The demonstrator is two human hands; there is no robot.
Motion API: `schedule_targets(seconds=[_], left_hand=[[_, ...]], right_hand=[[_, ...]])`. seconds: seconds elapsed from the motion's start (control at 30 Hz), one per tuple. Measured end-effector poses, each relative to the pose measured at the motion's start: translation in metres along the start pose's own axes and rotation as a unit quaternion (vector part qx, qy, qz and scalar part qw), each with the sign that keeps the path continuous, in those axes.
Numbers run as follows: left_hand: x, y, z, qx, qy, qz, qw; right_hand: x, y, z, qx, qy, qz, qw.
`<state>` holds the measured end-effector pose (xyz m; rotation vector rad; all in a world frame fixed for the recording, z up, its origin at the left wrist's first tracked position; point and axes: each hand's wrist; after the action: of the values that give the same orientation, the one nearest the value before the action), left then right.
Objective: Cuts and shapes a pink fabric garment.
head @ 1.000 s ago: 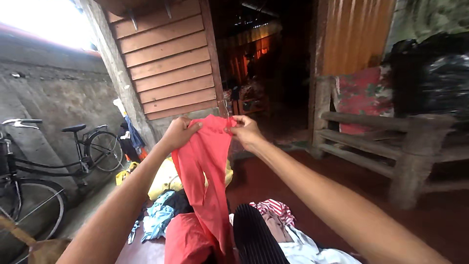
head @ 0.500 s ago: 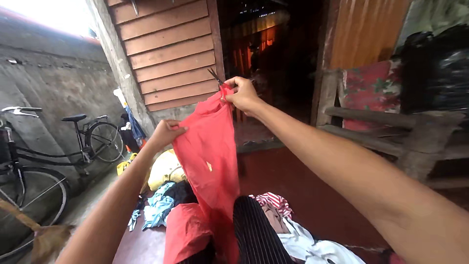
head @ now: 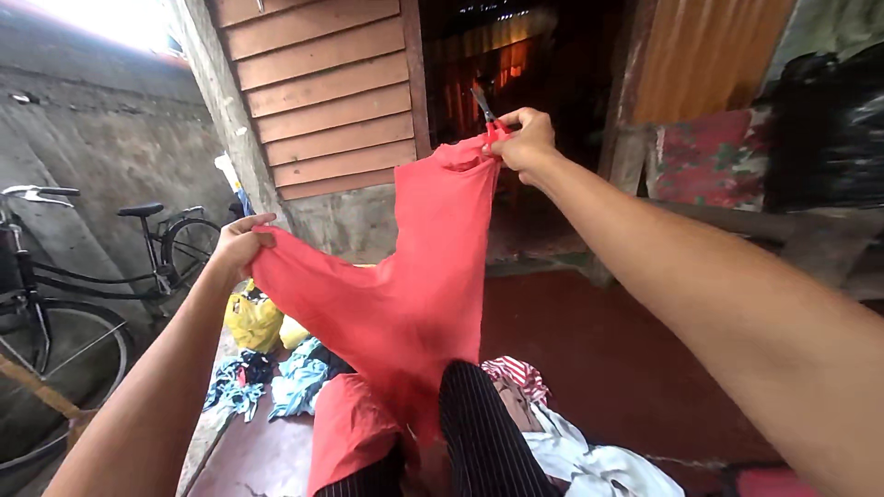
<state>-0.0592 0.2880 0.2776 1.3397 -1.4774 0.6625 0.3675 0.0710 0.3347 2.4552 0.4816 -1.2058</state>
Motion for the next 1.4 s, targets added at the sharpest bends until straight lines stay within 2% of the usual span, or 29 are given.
schedule_targets(seconds=[0.13, 0.27, 0.5, 0.8, 1.1, 1.4], left_hand=[[0.003, 0.004, 0.004, -0.026, -0.019, -0.009, 0.999], [0.006, 0.002, 0.006, -0.013, -0.022, -0.051, 0.998], [0.002, 0.002, 0.004, -0.004, -0.033, -0.044, 0.998], [0.0, 0.012, 0.005, 0.0, -0.06, -0.091, 0.994], [-0.007, 0.023, -0.003, -0.036, -0.151, -0.27, 0.95], [-0.008, 0.026, -0.006, -0.026, -0.168, -0.324, 0.931]], right_hand=[[0.006, 0.008, -0.004, 0.015, -0.007, -0.008, 1.0], [0.006, 0.013, -0.004, 0.017, -0.003, -0.003, 1.0], [0.007, 0.019, -0.006, 0.025, -0.013, -0.017, 0.999], [0.012, 0.028, -0.009, 0.036, -0.017, -0.024, 0.999], [0.009, 0.035, -0.012, 0.045, -0.016, -0.025, 0.999], [0.009, 0.039, -0.015, 0.045, -0.01, -0.021, 0.999]])
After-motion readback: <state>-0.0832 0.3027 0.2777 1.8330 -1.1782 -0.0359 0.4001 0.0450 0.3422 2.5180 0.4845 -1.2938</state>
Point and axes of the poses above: each hand's wrist, its own z-axis away from the middle knuckle, its own y-axis out of the back of the hand, x = y × z, and after that the axes turned 1 degree about y, right-handed
